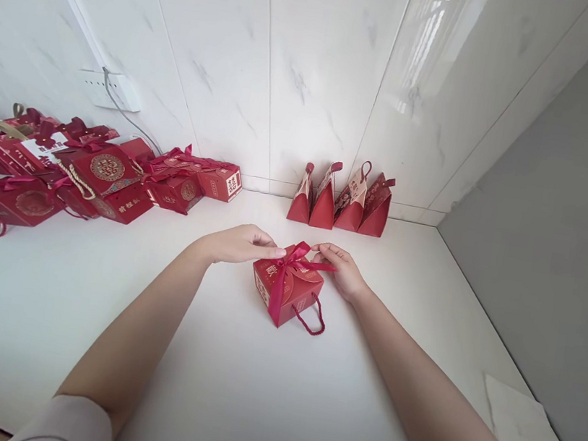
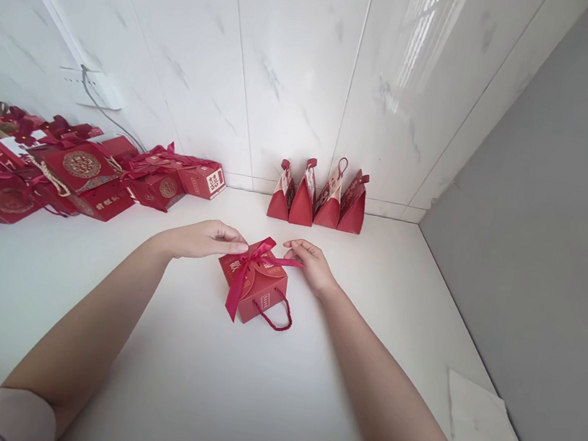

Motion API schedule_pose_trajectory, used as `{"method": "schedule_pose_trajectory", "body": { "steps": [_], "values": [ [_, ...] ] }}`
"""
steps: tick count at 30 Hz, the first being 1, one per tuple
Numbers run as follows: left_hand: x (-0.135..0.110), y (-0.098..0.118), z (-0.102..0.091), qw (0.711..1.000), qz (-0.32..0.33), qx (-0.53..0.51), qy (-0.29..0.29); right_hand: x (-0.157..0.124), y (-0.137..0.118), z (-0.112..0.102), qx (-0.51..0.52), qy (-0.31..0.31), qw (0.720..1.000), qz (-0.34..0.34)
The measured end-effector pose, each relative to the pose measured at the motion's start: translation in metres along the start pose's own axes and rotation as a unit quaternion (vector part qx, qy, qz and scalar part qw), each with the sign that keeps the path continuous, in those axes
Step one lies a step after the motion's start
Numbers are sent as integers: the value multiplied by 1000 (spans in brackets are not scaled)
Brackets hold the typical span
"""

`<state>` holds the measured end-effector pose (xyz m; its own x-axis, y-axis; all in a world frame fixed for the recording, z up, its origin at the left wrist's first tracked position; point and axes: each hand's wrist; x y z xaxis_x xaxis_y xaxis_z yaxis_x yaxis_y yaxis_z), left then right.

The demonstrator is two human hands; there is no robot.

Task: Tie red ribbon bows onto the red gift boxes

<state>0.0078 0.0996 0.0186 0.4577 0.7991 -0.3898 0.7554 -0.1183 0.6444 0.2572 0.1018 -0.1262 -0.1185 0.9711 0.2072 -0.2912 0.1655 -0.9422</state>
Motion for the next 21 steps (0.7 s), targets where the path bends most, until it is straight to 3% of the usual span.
{"method": "schedule_pose_trajectory", "body": {
  "steps": [3, 6, 12, 21],
  "values": [
    [4, 0, 5, 1000, -7, 25, 7, 0, -19, 0, -2, -31, 999, 28],
    [7, -1, 6, 1000, -6, 24, 4, -3, -49, 2, -61, -130, 988, 60],
    [10, -3, 6, 999, -29, 1, -35, -16, -103, 11, -231, -306, 920, 81],
    [12, -1, 9, 998, -54, -2, -27, -22, -118, 12, -251, -380, 880, 135]
  ]
}}
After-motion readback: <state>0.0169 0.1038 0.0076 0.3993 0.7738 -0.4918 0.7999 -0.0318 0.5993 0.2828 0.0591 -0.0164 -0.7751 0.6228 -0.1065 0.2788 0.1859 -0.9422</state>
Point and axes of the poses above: each hand's wrist, its own x-axis towards the middle knuckle, its own z-axis out of the palm, y = z × x, and after that the axes turned 10 degrees about -z, right-handed
